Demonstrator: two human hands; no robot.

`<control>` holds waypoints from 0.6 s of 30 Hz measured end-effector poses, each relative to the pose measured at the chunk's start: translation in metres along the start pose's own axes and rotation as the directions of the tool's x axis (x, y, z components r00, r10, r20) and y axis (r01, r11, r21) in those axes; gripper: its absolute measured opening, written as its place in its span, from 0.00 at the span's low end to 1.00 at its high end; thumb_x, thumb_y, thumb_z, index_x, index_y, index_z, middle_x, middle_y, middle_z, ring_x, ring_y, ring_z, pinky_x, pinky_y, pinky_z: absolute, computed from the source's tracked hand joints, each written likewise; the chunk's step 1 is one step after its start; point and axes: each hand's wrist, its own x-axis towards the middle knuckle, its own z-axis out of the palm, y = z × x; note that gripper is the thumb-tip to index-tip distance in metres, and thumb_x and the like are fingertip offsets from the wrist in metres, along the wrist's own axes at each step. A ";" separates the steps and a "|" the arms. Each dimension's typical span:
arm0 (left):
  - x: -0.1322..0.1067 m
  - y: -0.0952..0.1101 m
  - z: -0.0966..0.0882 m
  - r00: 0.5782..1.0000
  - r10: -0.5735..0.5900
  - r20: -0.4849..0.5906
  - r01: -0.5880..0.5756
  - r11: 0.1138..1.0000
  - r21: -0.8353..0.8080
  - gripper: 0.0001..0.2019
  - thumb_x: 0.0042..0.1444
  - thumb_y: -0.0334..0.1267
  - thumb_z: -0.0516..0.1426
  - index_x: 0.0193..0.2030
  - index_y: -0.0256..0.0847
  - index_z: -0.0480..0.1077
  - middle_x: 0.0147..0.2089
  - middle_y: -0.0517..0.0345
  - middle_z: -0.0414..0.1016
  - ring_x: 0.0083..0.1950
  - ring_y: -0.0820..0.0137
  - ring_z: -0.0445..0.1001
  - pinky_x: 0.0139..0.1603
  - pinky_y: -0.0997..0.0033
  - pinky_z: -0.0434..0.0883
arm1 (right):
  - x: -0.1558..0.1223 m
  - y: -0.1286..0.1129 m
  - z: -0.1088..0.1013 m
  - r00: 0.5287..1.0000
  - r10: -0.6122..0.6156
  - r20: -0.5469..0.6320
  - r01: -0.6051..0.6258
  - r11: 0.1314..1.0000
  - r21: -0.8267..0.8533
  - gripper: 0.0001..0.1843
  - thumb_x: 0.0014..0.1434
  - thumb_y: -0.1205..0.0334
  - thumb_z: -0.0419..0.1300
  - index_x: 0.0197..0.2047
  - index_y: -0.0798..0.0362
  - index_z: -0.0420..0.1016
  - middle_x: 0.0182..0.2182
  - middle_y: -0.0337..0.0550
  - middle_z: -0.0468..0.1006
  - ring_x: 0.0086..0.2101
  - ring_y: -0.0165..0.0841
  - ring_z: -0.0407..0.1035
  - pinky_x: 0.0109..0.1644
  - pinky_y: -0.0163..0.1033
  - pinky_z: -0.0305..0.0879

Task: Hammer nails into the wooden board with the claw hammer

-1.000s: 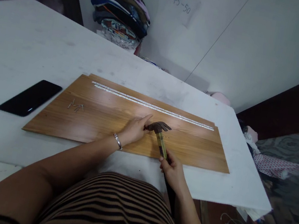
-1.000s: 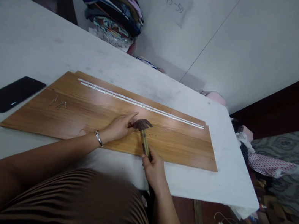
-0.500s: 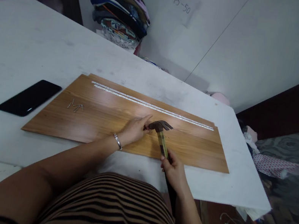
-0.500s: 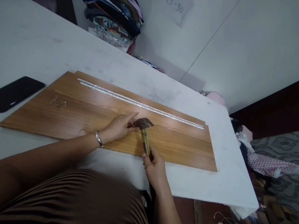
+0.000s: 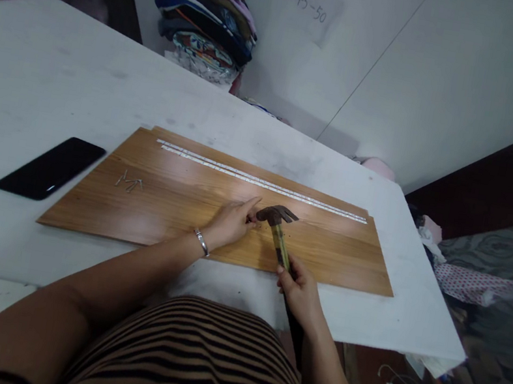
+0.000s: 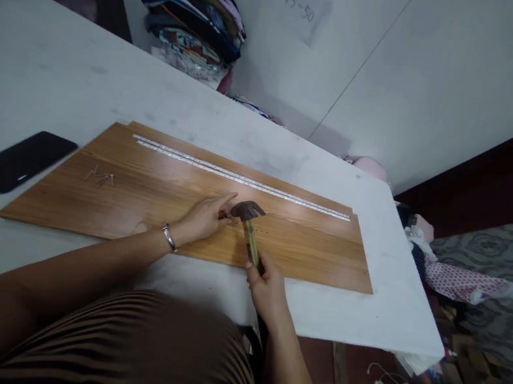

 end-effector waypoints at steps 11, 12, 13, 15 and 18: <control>-0.001 0.000 -0.001 1.000 0.021 -0.011 -0.021 1.000 0.006 0.35 0.59 0.32 0.64 0.72 0.40 0.61 0.51 0.50 0.82 0.52 0.63 0.79 0.56 0.64 0.73 | 0.000 0.004 0.003 0.999 0.015 0.039 -0.013 0.999 -0.033 0.25 0.60 0.52 0.62 0.57 0.53 0.80 0.27 0.37 0.72 0.26 0.31 0.64 0.28 0.34 0.64; -0.001 0.000 -0.001 1.000 0.021 -0.008 -0.021 1.000 0.003 0.34 0.59 0.32 0.64 0.72 0.40 0.61 0.51 0.50 0.82 0.53 0.63 0.79 0.56 0.64 0.73 | 0.000 0.003 0.003 0.999 0.015 0.040 -0.014 0.999 -0.032 0.24 0.60 0.52 0.62 0.57 0.53 0.80 0.27 0.37 0.71 0.26 0.31 0.64 0.28 0.34 0.64; -0.001 0.000 -0.001 1.000 0.021 -0.005 -0.021 1.000 0.003 0.34 0.59 0.32 0.64 0.72 0.40 0.61 0.51 0.50 0.82 0.53 0.63 0.79 0.56 0.64 0.73 | 0.000 0.003 0.003 0.999 0.014 0.038 -0.013 0.999 -0.030 0.24 0.60 0.52 0.62 0.56 0.53 0.81 0.26 0.37 0.71 0.26 0.31 0.64 0.28 0.34 0.64; -0.001 0.000 -0.001 1.000 0.019 -0.007 -0.018 1.000 0.008 0.34 0.59 0.34 0.65 0.72 0.41 0.62 0.51 0.51 0.82 0.53 0.62 0.79 0.57 0.63 0.73 | 0.000 0.002 0.002 0.999 0.012 0.029 -0.011 1.000 -0.020 0.23 0.60 0.52 0.62 0.55 0.53 0.81 0.26 0.36 0.71 0.26 0.30 0.64 0.27 0.34 0.64; -0.001 -0.002 0.000 1.000 0.026 -0.008 -0.026 1.000 -0.012 0.34 0.59 0.34 0.65 0.71 0.42 0.62 0.48 0.53 0.83 0.52 0.63 0.79 0.58 0.62 0.73 | 0.001 0.001 0.001 1.000 0.016 0.018 -0.016 1.000 0.002 0.25 0.60 0.52 0.62 0.58 0.52 0.80 0.25 0.35 0.70 0.25 0.30 0.64 0.27 0.34 0.64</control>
